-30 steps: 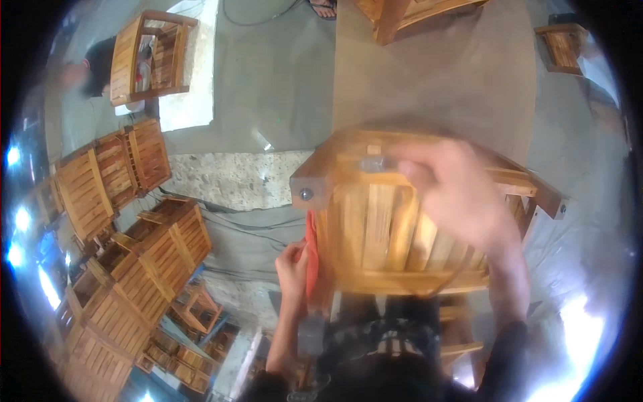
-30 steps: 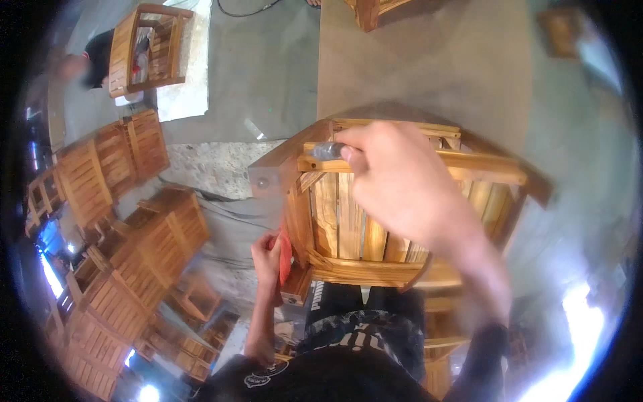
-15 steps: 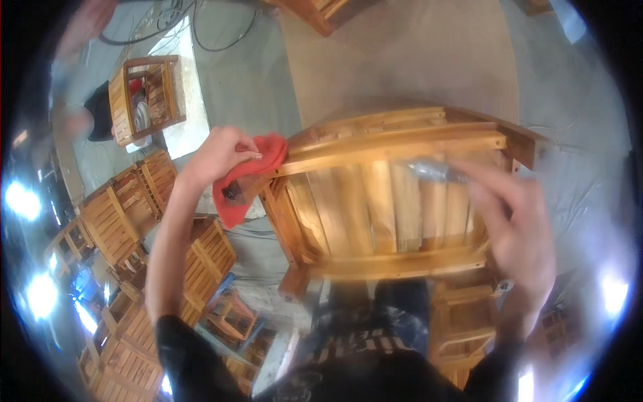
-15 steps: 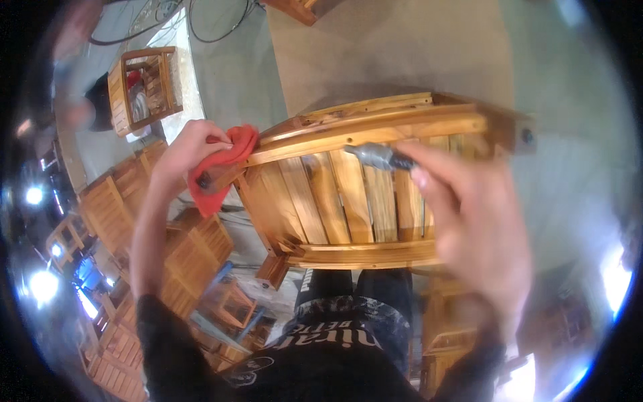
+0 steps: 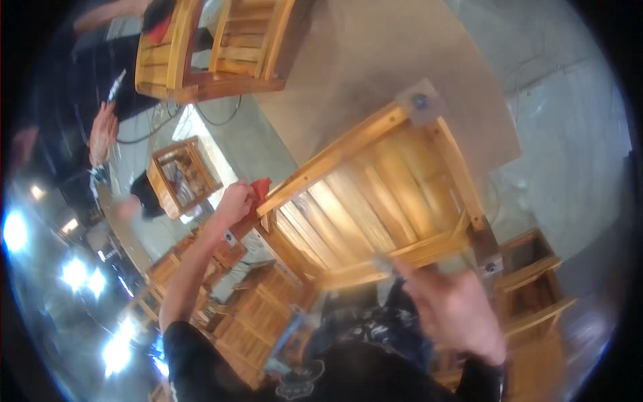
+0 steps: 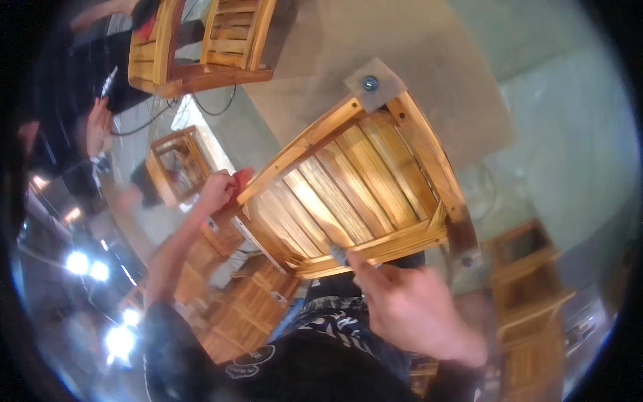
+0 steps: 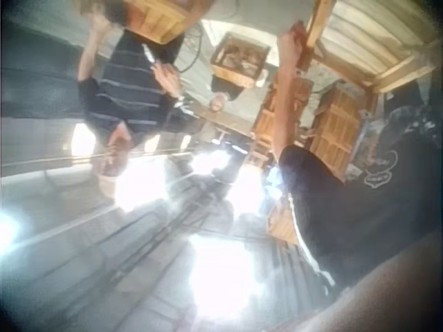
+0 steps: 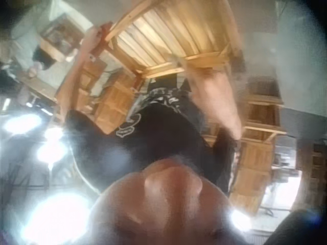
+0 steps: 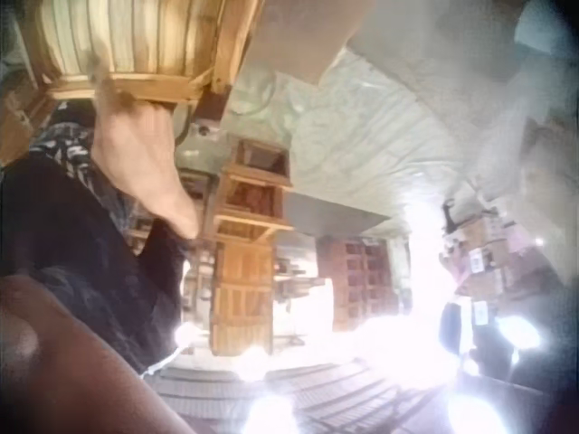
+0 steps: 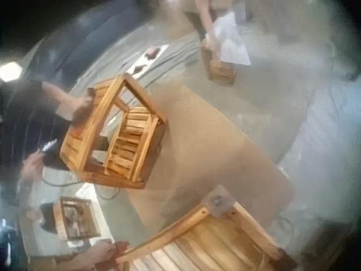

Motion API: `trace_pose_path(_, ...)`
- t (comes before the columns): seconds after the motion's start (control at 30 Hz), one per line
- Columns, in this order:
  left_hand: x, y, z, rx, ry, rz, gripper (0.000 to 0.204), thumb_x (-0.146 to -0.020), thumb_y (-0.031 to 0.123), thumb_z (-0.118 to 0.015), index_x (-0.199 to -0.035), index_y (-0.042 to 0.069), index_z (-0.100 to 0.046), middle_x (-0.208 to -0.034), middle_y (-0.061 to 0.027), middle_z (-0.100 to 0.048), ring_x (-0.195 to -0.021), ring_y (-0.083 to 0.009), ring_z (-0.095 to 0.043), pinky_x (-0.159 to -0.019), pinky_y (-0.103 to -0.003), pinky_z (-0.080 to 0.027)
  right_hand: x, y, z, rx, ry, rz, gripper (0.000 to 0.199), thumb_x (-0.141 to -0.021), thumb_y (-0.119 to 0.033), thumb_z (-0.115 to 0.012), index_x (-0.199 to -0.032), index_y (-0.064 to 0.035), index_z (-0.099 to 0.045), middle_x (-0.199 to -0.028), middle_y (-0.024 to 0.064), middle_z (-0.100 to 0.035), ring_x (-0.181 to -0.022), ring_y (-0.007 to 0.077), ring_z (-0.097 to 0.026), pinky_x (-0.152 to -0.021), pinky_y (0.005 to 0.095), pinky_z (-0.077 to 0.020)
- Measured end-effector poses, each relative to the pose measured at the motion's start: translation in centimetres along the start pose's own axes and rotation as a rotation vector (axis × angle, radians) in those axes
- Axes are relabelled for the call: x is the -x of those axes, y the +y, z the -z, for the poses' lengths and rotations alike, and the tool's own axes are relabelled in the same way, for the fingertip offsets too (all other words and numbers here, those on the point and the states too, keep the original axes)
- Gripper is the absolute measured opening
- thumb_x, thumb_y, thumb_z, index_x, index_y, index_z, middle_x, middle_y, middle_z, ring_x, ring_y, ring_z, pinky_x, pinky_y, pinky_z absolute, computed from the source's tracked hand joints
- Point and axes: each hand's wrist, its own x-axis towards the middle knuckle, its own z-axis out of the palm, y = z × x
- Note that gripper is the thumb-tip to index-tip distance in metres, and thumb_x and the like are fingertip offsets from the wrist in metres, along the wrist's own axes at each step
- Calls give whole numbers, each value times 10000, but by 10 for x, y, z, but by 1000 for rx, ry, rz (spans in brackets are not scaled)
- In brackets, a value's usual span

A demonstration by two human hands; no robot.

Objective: Polishing and finishing wooden stools using a red cloth and a pneumatic air tool.

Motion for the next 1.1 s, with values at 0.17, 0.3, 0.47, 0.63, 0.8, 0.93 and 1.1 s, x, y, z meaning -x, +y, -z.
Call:
trace_pose_path(0.17, -23, 36, 10, 264, -74, 309, 116, -843, 81, -655, -883, -26, -671, -858, -115, -674, -763, -172, -637, -701, -292, -499, 18, 20, 1, -95, 155, 15, 423, -791, -35, -655, -1207, -7, -587, -693, 133, -641, -550, 292, -615, -493, 379, -481)
trace_pose_path(0.3, -72, 85, 17, 690, 62, 475, 179, -917, 157, -616, -1000, 7, -666, -872, -56, -675, -739, -107, -594, -667, -257, -489, 18, 16, -4, -77, 184, -54, 394, -810, -59, -665, -1198, -22, -601, -702, 147, -642, -565, 303, -626, -505, 390, -487)
trace_pose_path(0.47, -163, 186, 38, 1000, 50, 216, 180, -902, 169, -645, -996, 20, -679, -858, -60, -673, -755, -95, -582, -668, -249, -482, 13, -1, -5, 63, 206, -190, 385, -819, -79, -672, -1201, -93, -625, -699, 159, -637, -574, 324, -629, -522, 406, -482)
trace_pose_path(0.63, -193, 195, 37, 1114, 265, -42, 276, -887, 238, -662, -1055, 20, -674, -958, -88, -686, -909, -160, -611, -855, -285, -465, -9, -25, -8, 72, 223, -183, 343, -839, -89, -652, -1182, -102, -648, -732, 185, -644, -573, 320, -628, -515, 395, -466)
trace_pose_path(0.8, -166, 169, 57, 805, -65, 39, 363, -888, 286, -649, -1162, 48, -653, -1117, -141, -665, -1066, -206, -599, -948, -302, -432, -25, -20, -3, 69, 370, -260, 334, -864, -55, -612, -1198, -45, -630, -714, 213, -621, -525, 261, -612, -515, 359, -452)
trace_pose_path(0.93, -178, 155, 45, 967, -254, -3, 406, -858, 221, -644, -1223, 45, -621, -1188, -140, -644, -1090, -207, -592, -959, -299, -424, -44, -28, 2, 97, 272, -324, 336, -888, -38, -573, -1221, -11, -604, -662, 193, -608, -484, 210, -566, -508, 333, -451)
trace_pose_path(1.1, -192, 153, 46, 993, -289, -46, 410, -826, 158, -635, -1219, 40, -623, -1169, -126, -651, -1086, -194, -594, -950, -295, -426, -70, -40, -10, -66, 231, -501, 433, -929, -42, -528, -1351, 31, -466, -586, 94, -556, -476, 146, -486, -503, 283, -446)
